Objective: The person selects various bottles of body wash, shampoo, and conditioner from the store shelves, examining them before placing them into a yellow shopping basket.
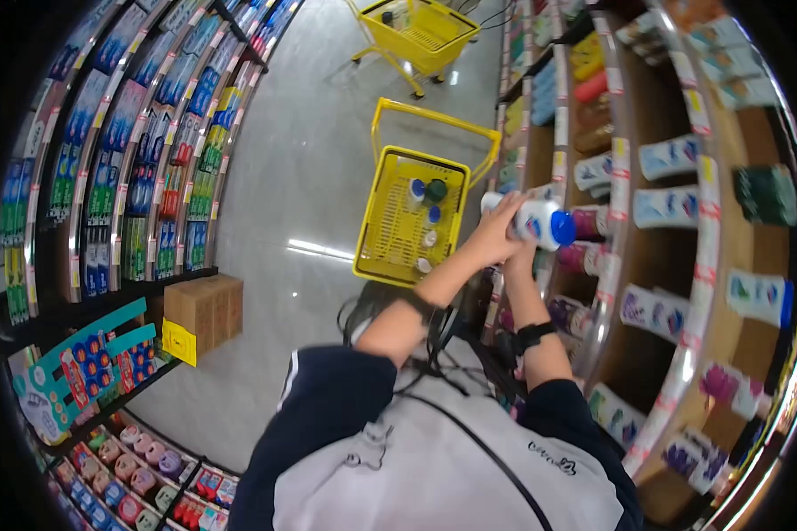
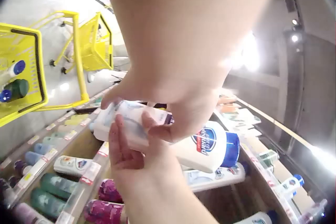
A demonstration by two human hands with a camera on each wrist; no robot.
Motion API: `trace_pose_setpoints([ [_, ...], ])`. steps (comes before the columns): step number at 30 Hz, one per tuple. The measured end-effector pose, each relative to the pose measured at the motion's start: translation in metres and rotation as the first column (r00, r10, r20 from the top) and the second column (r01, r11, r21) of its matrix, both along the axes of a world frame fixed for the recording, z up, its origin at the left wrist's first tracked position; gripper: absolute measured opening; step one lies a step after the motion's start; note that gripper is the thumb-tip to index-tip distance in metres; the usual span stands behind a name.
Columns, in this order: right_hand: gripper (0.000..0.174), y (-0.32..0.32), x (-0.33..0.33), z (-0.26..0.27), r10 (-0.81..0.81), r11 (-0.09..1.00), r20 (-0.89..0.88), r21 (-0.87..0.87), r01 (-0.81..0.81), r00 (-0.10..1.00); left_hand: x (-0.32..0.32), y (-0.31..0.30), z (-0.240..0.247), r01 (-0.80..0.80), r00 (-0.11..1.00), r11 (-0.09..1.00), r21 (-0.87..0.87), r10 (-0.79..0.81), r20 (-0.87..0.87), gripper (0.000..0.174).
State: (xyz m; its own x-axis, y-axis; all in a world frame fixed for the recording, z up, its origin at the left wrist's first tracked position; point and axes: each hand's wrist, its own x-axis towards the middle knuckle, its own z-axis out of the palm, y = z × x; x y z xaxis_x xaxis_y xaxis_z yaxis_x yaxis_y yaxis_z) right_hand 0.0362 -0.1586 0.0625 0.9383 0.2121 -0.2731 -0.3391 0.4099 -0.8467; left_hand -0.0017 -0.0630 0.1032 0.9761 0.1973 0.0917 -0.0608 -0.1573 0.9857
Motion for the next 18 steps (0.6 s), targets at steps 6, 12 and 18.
trace_pose_setpoints([
  [6,0.024,0.088,-0.052,-0.118,-0.135,0.971,-0.561,0.089,0.221,0.817,-0.037,0.071,-0.106,-0.221,0.970,0.970,0.105,0.230,-0.081,0.074],
  [12,0.028,0.135,-0.106,-0.222,-0.157,0.971,-0.659,-0.237,-0.005,0.736,-0.077,0.103,-0.220,-0.274,0.851,0.949,0.156,0.315,-0.419,0.077],
  [18,0.055,0.109,-0.103,-0.281,0.321,0.754,-0.138,-0.562,-0.341,0.937,-0.070,0.118,-0.300,-0.152,0.919,0.976,0.154,0.197,-0.343,0.081],
])
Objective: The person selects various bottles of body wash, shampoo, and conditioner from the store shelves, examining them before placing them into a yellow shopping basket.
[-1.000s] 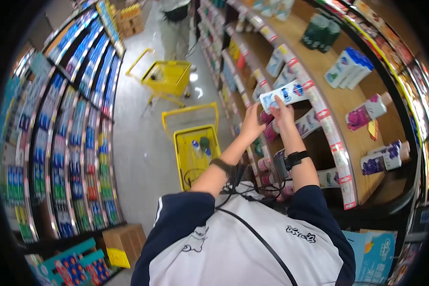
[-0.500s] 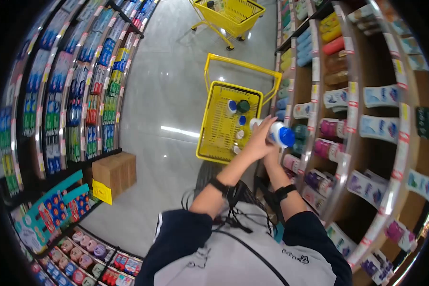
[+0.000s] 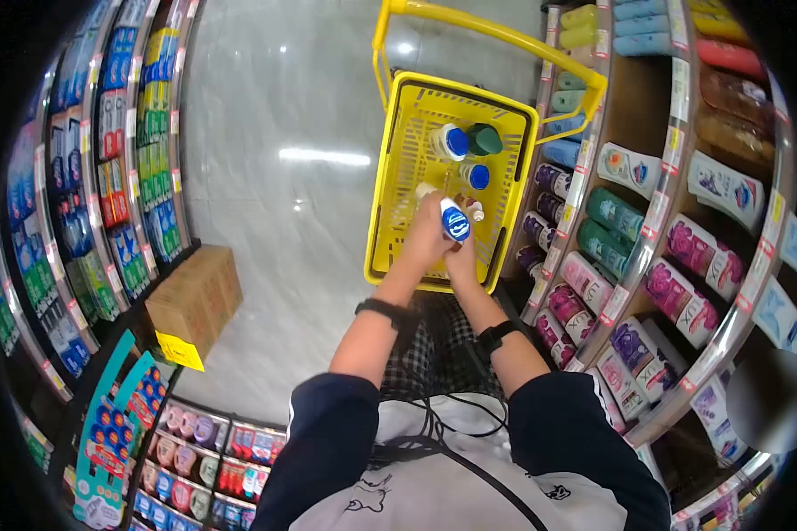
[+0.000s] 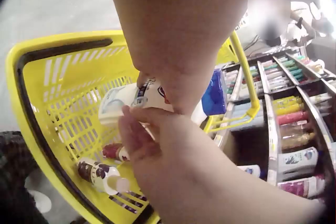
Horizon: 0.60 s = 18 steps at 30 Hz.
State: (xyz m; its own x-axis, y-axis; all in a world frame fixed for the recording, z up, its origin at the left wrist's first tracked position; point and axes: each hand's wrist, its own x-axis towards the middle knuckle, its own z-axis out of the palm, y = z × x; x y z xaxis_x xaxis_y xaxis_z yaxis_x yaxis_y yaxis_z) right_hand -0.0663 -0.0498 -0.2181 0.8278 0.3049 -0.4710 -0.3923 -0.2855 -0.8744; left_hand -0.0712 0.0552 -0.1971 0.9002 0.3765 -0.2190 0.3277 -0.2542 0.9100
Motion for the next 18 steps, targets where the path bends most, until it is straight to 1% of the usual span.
trace_pose_setpoints([
  [1,0.061,-0.005,0.004,-0.005,0.042,0.998,0.061,0.039,-0.044,0.997,0.003,-0.001,-0.010,0.032,0.999,0.999,0.004,-0.031,-0.020,0.081],
  [3,0.067,-0.016,0.021,-0.005,0.021,0.988,-0.174,0.157,0.006,0.985,0.012,0.000,-0.029,0.097,0.994,0.995,0.022,-0.096,-0.052,0.081],
  [4,0.073,-0.024,0.032,-0.001,0.128,0.991,-0.220,0.065,-0.116,0.967,0.017,0.001,-0.033,0.133,0.979,0.989,-0.066,-0.141,-0.147,0.078],
  [5,0.074,-0.035,0.038,-0.014,0.129,0.989,-0.294,0.104,-0.102,0.947,0.017,-0.005,-0.049,0.165,0.980,0.986,-0.009,-0.165,-0.108,0.077],
  [6,0.073,-0.032,0.048,-0.008,0.173,0.983,-0.274,-0.006,-0.182,0.946,0.012,-0.016,-0.075,0.194,0.979,0.980,0.051,-0.190,-0.071,0.076],
  [7,0.071,-0.026,0.058,-0.001,0.217,0.961,-0.255,-0.116,-0.253,0.942,0.013,-0.017,-0.082,0.224,0.975,0.968,0.112,-0.221,-0.035,0.076],
  [8,0.060,-0.032,0.055,-0.026,0.309,0.931,0.086,-0.230,-0.283,0.947,0.009,-0.021,-0.086,0.227,0.974,0.961,0.159,-0.220,-0.061,0.076],
  [9,0.056,-0.027,0.058,-0.025,0.372,0.877,0.051,-0.347,-0.333,0.927,0.007,-0.028,-0.103,0.162,0.983,0.984,-0.076,-0.167,-0.078,0.077],
  [10,0.052,-0.019,0.064,-0.017,0.427,0.806,0.012,-0.458,-0.374,0.904,0.003,-0.039,-0.132,0.084,0.987,0.948,-0.306,-0.121,-0.103,0.077],
  [11,0.048,-0.014,0.068,-0.013,0.475,0.719,-0.033,-0.561,-0.410,0.879,0.000,-0.045,-0.147,0.018,0.991,0.880,-0.474,-0.079,-0.108,0.077],
  [12,0.046,-0.011,0.069,-0.016,0.456,0.726,-0.037,-0.563,-0.396,0.889,0.001,-0.045,-0.154,-0.056,0.992,0.782,-0.620,-0.029,-0.127,0.077],
  [13,0.043,-0.006,0.069,-0.018,0.437,0.733,-0.039,-0.564,-0.380,0.899,-0.001,-0.043,-0.160,-0.104,0.992,0.695,-0.712,0.023,-0.122,0.076],
  [14,0.040,-0.002,0.070,-0.021,0.417,0.740,-0.039,-0.565,-0.364,0.908,-0.003,-0.042,-0.165,-0.095,0.993,0.729,-0.678,0.025,-0.112,0.075],
  [15,0.039,0.004,0.072,-0.018,0.446,0.709,-0.017,-0.604,-0.365,0.895,-0.003,-0.037,-0.161,-0.087,0.994,0.762,-0.641,0.027,-0.102,0.073],
  [16,0.037,0.010,0.075,-0.012,0.470,0.677,0.004,-0.643,-0.357,0.883,0.001,-0.026,-0.138,-0.015,0.995,0.888,-0.459,-0.032,-0.092,0.071],
  [17,0.036,0.016,0.079,-0.008,0.490,0.648,0.030,-0.681,-0.342,0.871,0.004,-0.020,-0.127,0.045,0.993,0.946,-0.321,-0.078,-0.092,0.069],
  [18,0.035,0.018,0.081,-0.006,0.531,0.596,0.027,-0.722,-0.351,0.847,0.008,-0.014,-0.117,0.099,0.988,0.980,-0.172,-0.117,-0.100,0.067],
])
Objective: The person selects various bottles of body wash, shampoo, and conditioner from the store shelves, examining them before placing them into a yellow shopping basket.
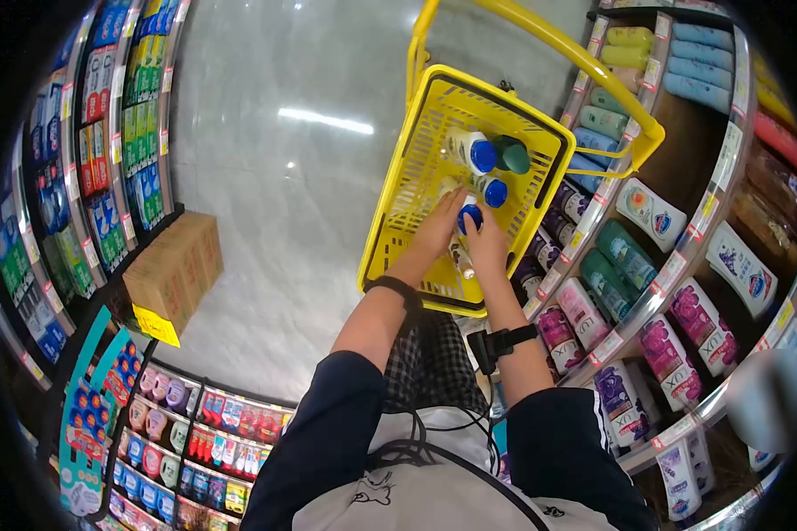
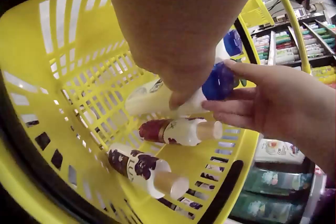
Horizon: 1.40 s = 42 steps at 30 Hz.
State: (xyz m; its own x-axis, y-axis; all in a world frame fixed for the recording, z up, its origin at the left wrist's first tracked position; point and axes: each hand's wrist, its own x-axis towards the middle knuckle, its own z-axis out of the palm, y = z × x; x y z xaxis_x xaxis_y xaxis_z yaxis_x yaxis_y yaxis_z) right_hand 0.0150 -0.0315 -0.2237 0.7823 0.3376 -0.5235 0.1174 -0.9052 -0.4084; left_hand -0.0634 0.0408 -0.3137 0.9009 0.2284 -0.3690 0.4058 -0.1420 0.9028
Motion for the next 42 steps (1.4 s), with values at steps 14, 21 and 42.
trace_pose_setpoints([
  [14,0.023,0.058,0.073,-0.052,0.038,0.999,0.110,-0.015,-0.037,0.993,0.086,0.044,0.005,-0.163,0.981,0.986,0.045,0.167,-0.094,0.065],
  [21,0.041,0.009,0.067,0.053,-0.183,0.903,0.193,0.421,0.087,0.964,0.088,0.024,0.094,-0.103,0.990,0.978,0.179,0.083,0.114,0.078],
  [42,0.048,-0.331,-0.178,0.568,-0.295,0.928,0.908,0.347,-0.139,0.297,-0.019,-0.287,0.566,0.588,0.459,0.802,0.105,-0.438,0.773,0.045],
])
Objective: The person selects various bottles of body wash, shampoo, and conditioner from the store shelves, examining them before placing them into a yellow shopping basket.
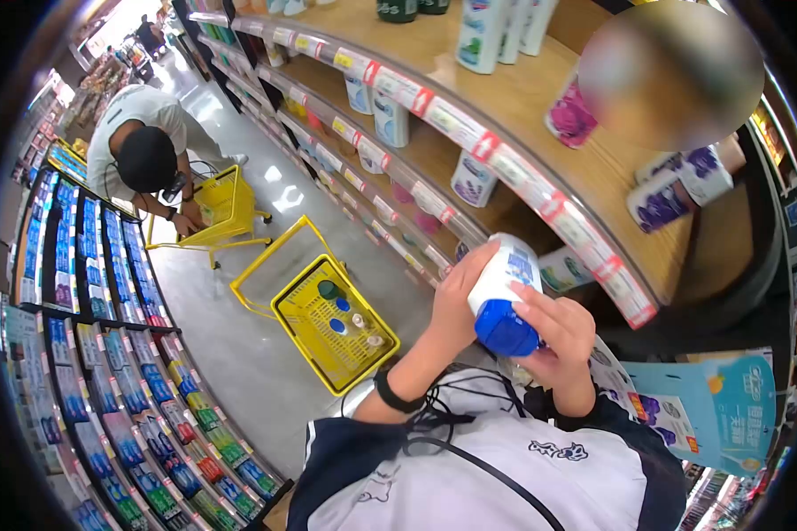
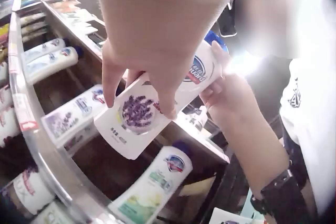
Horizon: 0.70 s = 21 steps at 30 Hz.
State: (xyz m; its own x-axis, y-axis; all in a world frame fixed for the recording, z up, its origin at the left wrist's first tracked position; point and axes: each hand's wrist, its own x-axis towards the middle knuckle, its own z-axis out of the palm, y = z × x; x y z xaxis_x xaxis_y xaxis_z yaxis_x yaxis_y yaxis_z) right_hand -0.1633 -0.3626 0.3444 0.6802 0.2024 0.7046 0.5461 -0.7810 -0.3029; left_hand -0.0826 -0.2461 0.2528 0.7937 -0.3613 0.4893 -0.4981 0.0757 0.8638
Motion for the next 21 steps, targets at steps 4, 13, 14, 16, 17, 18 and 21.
trace_pose_setpoints([
  [4,0.051,-0.023,-0.029,-0.011,-0.088,0.990,-0.060,0.108,0.094,0.994,-0.004,-0.037,-0.008,0.031,0.999,0.999,-0.007,-0.031,0.020,0.047],
  [13,0.046,-0.029,-0.006,-0.053,-0.193,0.773,-0.221,0.566,0.287,0.956,0.023,-0.060,-0.030,-0.029,0.998,0.954,0.298,0.013,0.055,0.068],
  [14,0.045,-0.030,0.003,-0.056,-0.212,0.783,-0.166,0.561,0.269,0.963,0.028,-0.061,-0.035,-0.011,1.000,0.951,0.309,0.005,0.022,0.068],
  [16,0.043,-0.024,0.007,-0.048,-0.207,0.741,-0.270,0.585,0.330,0.941,0.031,-0.059,-0.035,0.024,0.999,0.950,0.313,-0.014,-0.033,0.069],
  [17,0.043,-0.022,0.010,-0.048,-0.203,0.735,-0.264,0.596,0.324,0.943,0.033,-0.061,-0.038,0.023,1.000,0.960,0.279,-0.024,0.002,0.070],
  [18,0.043,-0.021,0.014,-0.048,-0.197,0.729,-0.257,0.607,0.317,0.946,0.037,-0.064,-0.044,0.021,0.999,0.969,0.245,-0.031,0.039,0.071],
  [21,0.045,-0.020,0.021,-0.056,-0.248,0.743,-0.283,0.558,0.370,0.926,0.049,-0.072,-0.059,0.059,0.996,0.980,0.188,-0.069,0.048,0.081],
])
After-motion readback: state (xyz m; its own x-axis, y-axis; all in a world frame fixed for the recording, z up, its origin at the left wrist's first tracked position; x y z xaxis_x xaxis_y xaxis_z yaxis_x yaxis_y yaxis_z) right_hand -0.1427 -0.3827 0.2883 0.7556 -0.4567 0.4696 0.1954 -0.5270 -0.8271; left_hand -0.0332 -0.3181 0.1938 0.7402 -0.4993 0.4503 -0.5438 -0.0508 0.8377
